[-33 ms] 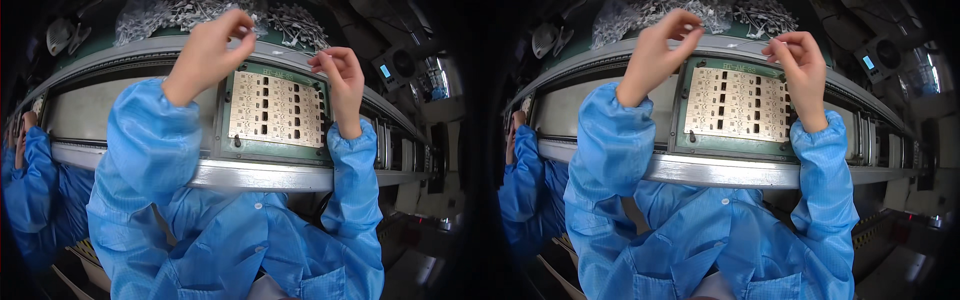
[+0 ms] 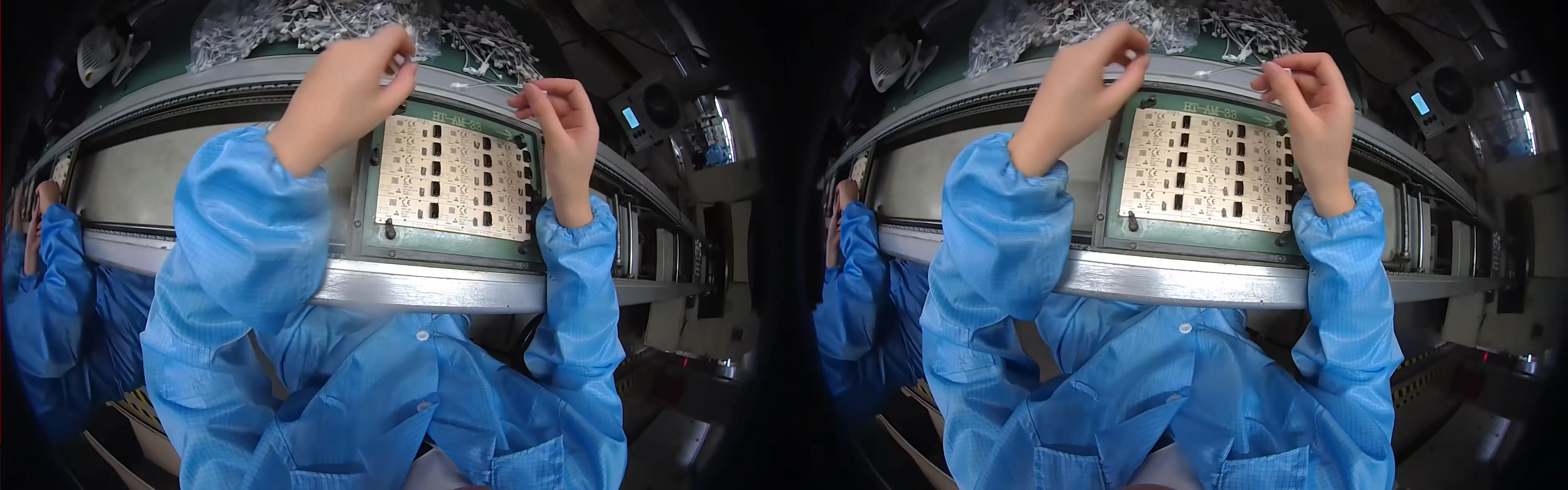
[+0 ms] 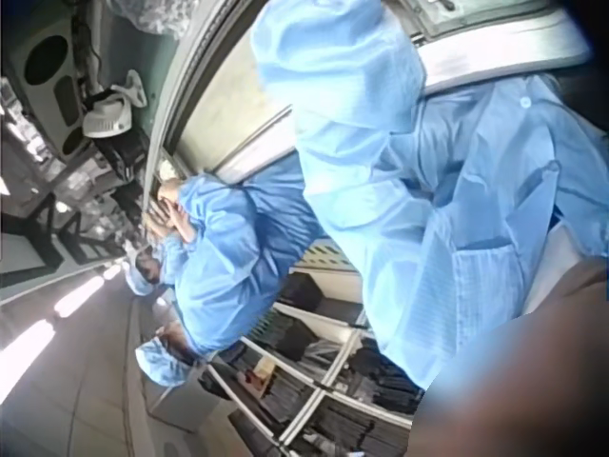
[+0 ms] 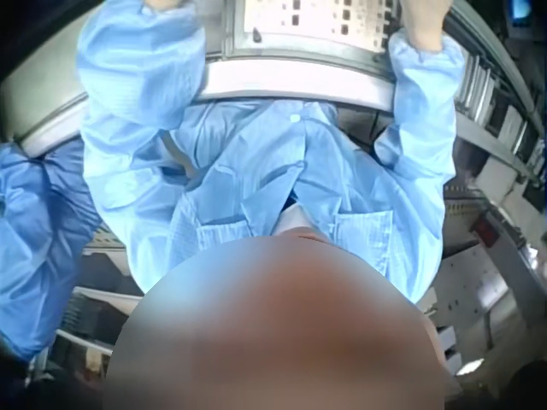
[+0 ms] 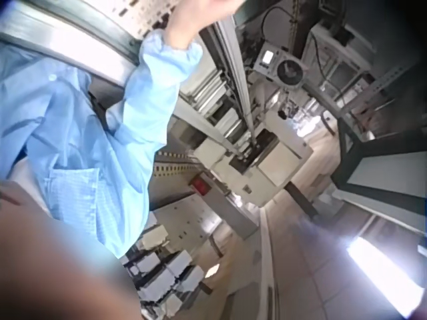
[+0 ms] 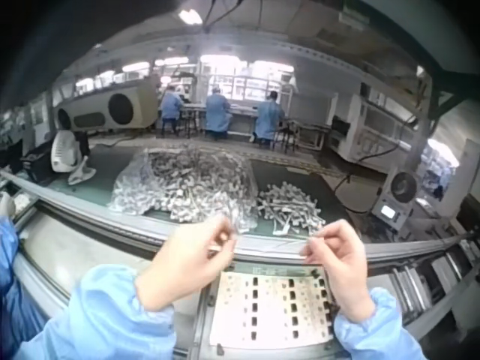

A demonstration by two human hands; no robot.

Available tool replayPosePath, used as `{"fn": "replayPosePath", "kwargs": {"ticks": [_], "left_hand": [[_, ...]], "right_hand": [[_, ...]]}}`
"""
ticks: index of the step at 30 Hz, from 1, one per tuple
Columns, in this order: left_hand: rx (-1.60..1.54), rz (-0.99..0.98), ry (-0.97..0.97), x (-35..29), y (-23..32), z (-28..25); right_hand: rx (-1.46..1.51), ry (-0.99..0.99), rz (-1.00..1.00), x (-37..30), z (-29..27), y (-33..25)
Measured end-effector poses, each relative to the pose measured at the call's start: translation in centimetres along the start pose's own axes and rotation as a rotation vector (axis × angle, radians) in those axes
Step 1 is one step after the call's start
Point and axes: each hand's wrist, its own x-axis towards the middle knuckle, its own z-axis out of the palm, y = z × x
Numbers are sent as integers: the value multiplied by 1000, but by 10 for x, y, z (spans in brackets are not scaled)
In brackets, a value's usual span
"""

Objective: Insert small electronic components into a circuit board on a production line.

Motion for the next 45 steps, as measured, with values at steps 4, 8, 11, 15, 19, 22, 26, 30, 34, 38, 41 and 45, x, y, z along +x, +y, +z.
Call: {"fn": "replayPosePath", "kwargs": {"ticks": [4,8,11,15,19,22,26,30,34,38,41,45], "left_hand": [[195,-108,-159,-11,-6,6],[200,-146,-213,-17,-3,8],[264,-137,-216,-18,-4,9],[341,-121,-170,-19,2,11],[414,-172,-168,-18,12,10],[289,-157,-133,-14,8,8],[111,-317,-194,-11,19,5],[38,-362,-210,-13,21,7],[179,-239,-196,-19,15,9],[288,-54,-148,-6,3,-5],[239,37,-69,-4,-8,-10],[277,96,-106,-2,-5,-7]], "right_hand": [[-181,65,0,2,1,6],[-488,-27,-217,-2,19,-1],[-318,-82,-121,-6,29,-1],[-452,-245,18,-9,32,-4],[-680,-343,-171,-10,32,13],[-821,-372,-383,-8,34,11],[-843,-367,-290,-11,36,14],[-728,-398,-103,-9,35,15],[-794,-421,-110,-10,36,9],[-839,-443,-132,-10,30,5],[-846,-509,-142,-11,28,-3],[-1003,-593,-221,-20,28,-18]]}}
